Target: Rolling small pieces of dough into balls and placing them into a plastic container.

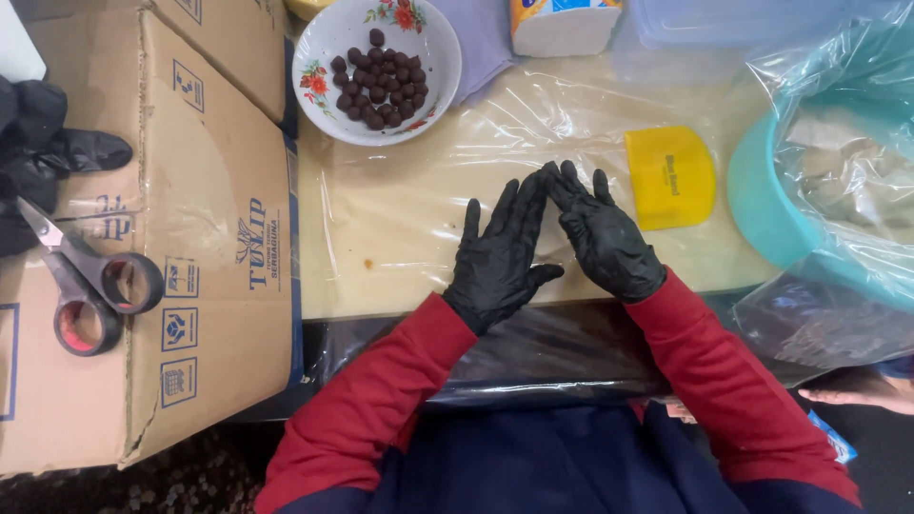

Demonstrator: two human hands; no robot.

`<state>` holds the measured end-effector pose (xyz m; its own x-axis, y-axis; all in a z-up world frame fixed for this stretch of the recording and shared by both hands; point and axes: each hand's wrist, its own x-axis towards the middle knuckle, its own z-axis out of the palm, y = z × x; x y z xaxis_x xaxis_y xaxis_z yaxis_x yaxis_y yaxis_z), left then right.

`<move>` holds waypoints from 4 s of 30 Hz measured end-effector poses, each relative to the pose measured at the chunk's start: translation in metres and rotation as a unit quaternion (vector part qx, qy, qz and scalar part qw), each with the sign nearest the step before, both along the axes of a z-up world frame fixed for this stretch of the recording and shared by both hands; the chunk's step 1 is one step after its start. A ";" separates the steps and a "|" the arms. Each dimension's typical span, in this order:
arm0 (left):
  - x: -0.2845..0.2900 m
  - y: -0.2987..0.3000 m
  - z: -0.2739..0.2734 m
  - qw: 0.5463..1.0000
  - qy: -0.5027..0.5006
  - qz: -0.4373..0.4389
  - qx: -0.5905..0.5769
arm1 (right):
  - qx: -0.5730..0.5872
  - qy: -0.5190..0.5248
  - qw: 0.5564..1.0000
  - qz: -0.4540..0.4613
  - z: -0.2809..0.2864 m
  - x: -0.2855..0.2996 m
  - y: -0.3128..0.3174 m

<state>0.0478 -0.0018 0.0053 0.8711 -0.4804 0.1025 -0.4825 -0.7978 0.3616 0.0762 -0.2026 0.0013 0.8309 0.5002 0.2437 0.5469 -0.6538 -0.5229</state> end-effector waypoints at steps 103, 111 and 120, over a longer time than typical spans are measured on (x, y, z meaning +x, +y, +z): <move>0.021 -0.026 -0.029 0.997 -0.054 -0.050 0.014 | -0.122 -0.133 0.983 -0.021 -0.014 0.048 -0.024; 0.051 -0.017 -0.013 0.999 -0.018 -0.033 0.036 | -0.061 -0.137 0.989 -0.008 -0.040 0.053 -0.034; 0.060 -0.020 -0.022 0.999 -0.034 -0.008 0.041 | -0.103 -0.191 0.973 -0.079 -0.016 0.032 -0.001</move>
